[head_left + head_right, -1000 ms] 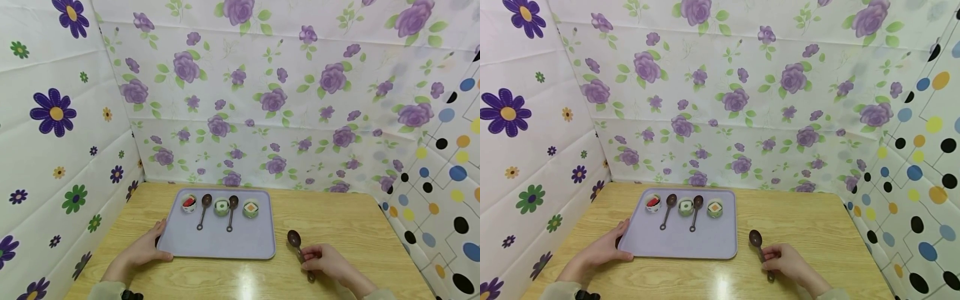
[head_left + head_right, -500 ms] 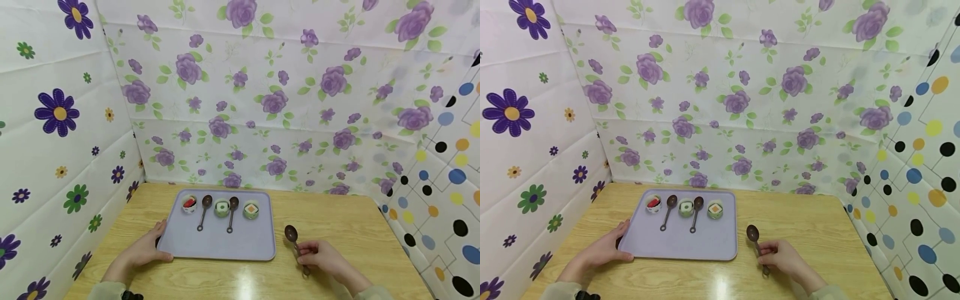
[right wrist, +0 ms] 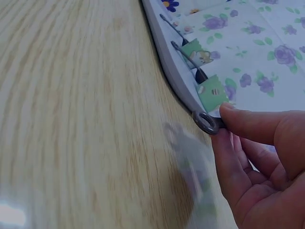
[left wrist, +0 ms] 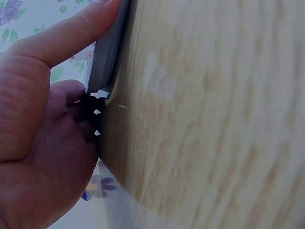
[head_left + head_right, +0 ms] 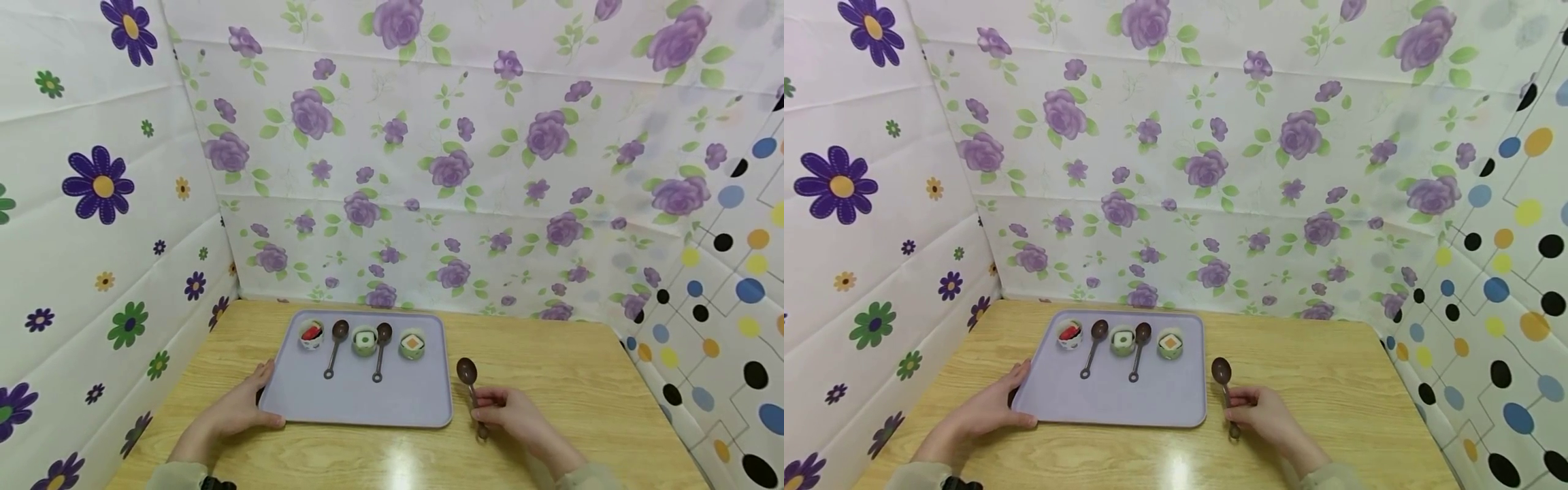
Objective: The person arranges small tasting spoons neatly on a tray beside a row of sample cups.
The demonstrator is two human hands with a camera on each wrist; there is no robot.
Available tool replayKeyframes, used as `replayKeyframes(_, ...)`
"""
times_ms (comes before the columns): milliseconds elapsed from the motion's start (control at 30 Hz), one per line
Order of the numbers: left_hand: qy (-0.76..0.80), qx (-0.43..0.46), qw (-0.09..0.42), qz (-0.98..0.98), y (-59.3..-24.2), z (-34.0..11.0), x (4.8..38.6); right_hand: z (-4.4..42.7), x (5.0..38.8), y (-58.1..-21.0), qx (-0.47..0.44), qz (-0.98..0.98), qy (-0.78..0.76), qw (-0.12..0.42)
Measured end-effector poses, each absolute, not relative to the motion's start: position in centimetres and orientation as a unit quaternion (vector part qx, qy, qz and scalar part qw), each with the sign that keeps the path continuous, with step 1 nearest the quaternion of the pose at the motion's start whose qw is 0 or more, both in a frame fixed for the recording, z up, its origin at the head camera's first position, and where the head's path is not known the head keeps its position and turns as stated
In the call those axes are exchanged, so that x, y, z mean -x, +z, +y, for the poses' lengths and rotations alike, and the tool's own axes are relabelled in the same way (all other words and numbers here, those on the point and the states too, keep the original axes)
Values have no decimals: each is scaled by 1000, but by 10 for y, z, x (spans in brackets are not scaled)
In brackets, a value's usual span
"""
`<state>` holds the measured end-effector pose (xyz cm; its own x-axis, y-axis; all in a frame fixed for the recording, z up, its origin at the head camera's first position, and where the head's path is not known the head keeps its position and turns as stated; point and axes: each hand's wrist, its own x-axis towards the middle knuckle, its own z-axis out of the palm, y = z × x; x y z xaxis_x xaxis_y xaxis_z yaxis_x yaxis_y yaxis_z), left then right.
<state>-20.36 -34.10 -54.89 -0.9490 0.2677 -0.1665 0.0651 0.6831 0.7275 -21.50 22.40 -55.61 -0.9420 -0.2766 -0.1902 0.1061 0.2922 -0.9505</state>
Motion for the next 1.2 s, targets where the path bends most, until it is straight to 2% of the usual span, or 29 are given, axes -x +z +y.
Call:
replayKeyframes(467,390,-102,125,907,-550,-341,204,194,227,-562,16,777,-618,119)
replayKeyframes(1000,380,-101,131,910,-551,-344,202,169,242,-562,-24,744,-660,104)
replayKeyframes(1200,381,-101,136,909,-550,-344,202,157,248,-559,-30,738,-669,80)
